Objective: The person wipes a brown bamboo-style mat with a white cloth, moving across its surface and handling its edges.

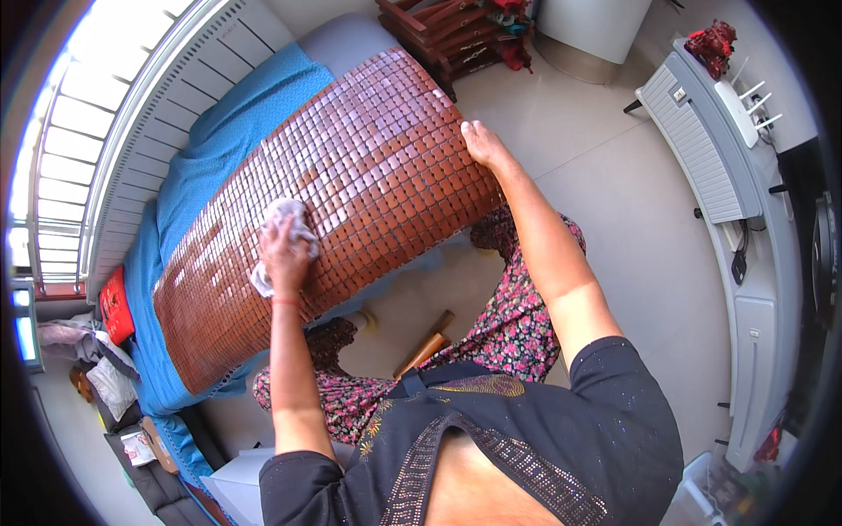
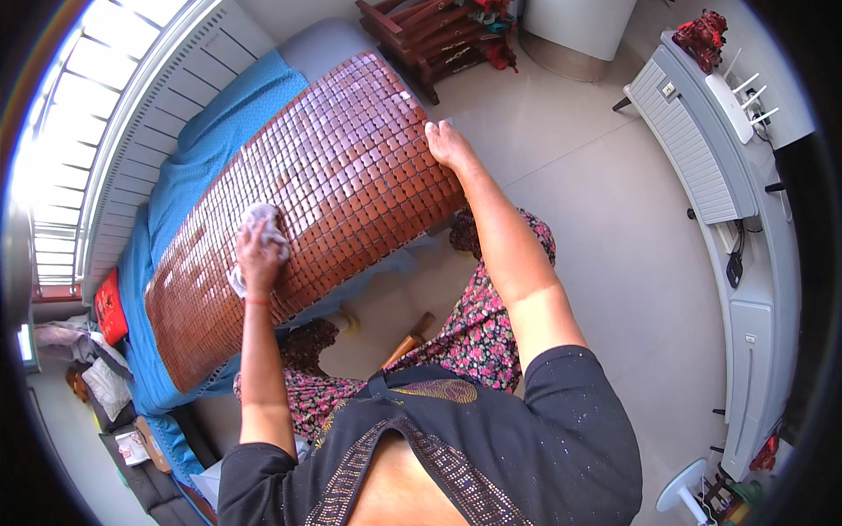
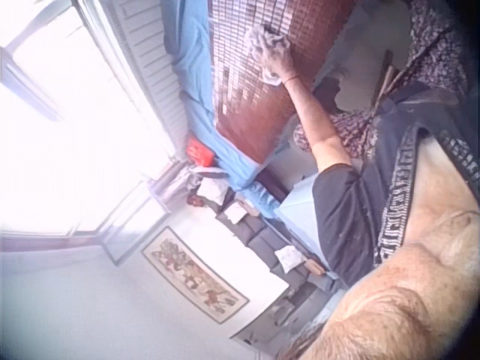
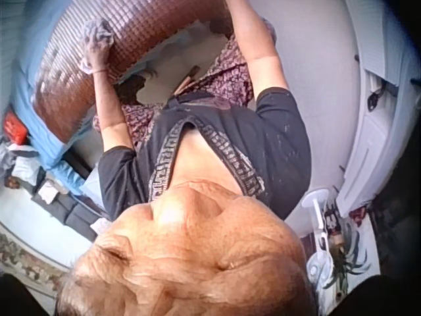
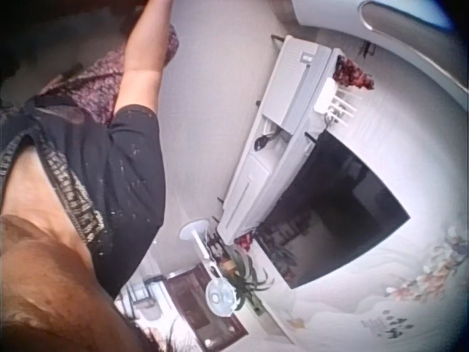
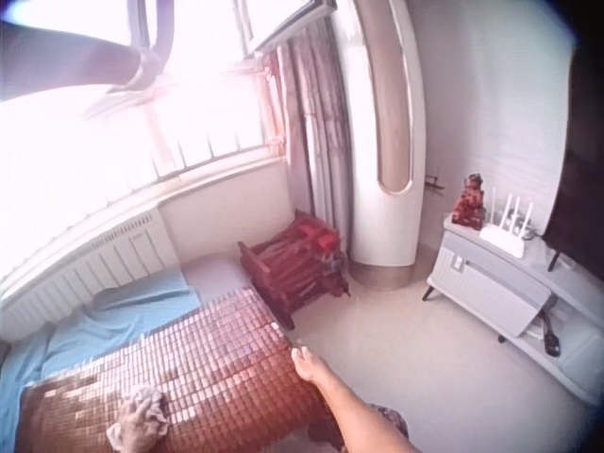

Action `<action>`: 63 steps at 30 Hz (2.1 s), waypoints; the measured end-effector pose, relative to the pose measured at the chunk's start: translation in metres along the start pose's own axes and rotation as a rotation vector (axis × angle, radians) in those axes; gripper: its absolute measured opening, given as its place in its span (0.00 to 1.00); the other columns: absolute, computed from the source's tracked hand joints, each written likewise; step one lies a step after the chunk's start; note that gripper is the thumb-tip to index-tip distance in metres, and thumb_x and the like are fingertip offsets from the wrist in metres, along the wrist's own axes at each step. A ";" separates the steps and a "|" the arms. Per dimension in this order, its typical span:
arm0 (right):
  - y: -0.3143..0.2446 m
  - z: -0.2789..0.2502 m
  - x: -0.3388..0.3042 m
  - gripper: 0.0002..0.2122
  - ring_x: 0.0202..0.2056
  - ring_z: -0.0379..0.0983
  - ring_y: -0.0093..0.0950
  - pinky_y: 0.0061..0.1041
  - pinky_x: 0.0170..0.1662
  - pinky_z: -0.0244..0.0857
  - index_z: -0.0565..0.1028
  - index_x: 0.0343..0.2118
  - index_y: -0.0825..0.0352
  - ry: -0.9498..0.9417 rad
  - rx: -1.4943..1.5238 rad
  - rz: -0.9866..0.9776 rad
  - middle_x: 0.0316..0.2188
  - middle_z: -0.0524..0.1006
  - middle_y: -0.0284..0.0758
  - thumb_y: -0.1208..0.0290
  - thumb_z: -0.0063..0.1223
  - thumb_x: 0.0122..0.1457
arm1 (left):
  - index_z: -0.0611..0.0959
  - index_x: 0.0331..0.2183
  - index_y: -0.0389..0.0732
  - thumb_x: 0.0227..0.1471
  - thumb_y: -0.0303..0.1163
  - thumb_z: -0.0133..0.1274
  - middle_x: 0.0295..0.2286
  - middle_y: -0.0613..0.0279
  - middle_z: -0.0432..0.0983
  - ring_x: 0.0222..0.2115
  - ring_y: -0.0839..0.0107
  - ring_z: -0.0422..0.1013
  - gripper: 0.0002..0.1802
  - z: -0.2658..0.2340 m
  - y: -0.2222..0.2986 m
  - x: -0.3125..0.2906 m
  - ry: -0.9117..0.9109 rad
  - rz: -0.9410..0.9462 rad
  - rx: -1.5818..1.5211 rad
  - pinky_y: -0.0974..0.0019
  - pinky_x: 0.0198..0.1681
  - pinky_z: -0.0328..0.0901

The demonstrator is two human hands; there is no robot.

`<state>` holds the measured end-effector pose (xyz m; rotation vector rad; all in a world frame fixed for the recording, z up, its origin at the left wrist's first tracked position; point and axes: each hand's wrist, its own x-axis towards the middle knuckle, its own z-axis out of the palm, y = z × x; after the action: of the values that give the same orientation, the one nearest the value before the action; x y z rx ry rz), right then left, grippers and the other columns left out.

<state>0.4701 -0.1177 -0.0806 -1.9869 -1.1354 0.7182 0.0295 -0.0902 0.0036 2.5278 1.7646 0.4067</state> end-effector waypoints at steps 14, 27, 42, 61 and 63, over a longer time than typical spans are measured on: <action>-0.004 0.006 0.009 0.33 0.63 0.49 0.37 0.36 0.63 0.46 0.52 0.62 0.71 -0.300 0.675 0.282 0.63 0.53 0.46 0.45 0.23 0.64 | 0.77 0.46 0.58 0.38 0.37 0.57 0.55 0.63 0.61 0.54 0.54 0.57 0.28 0.037 0.236 0.003 0.068 0.523 -0.025 0.46 0.50 0.57; 0.006 -0.014 -0.003 0.37 0.59 0.57 0.39 0.42 0.58 0.56 0.52 0.61 0.73 -0.234 0.993 0.404 0.59 0.58 0.48 0.41 0.24 0.62 | 0.77 0.48 0.50 0.40 0.35 0.56 0.53 0.55 0.64 0.49 0.50 0.61 0.28 0.012 0.099 -0.035 0.188 0.311 -0.027 0.51 0.49 0.60; -0.021 -0.037 0.012 0.38 0.60 0.54 0.48 0.48 0.61 0.46 0.48 0.63 0.68 0.035 1.215 0.391 0.58 0.58 0.56 0.38 0.19 0.60 | 0.79 0.42 0.52 0.41 0.35 0.53 0.51 0.63 0.62 0.53 0.51 0.56 0.21 0.065 0.296 0.020 0.111 0.712 -0.004 0.41 0.46 0.59; -0.019 -0.012 -0.028 0.23 0.35 0.74 0.49 0.42 0.39 0.66 0.77 0.30 0.68 0.261 -0.194 -0.055 0.28 0.77 0.48 0.48 0.45 0.58 | 0.77 0.46 0.57 0.35 0.38 0.59 0.53 0.67 0.63 0.53 0.55 0.58 0.30 0.030 0.190 -0.066 0.127 0.583 -0.174 0.48 0.48 0.57; -0.010 -0.015 -0.036 0.23 0.33 0.73 0.51 0.43 0.37 0.66 0.75 0.27 0.70 0.218 -0.231 -0.061 0.26 0.76 0.51 0.49 0.45 0.58 | 0.76 0.47 0.55 0.35 0.38 0.59 0.54 0.66 0.63 0.53 0.54 0.57 0.31 0.032 0.194 -0.073 0.099 0.536 -0.190 0.47 0.48 0.57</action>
<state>0.4600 -0.1507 -0.0599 -2.1506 -1.1832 0.3408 0.1909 -0.2231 -0.0074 2.8413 0.9800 0.6869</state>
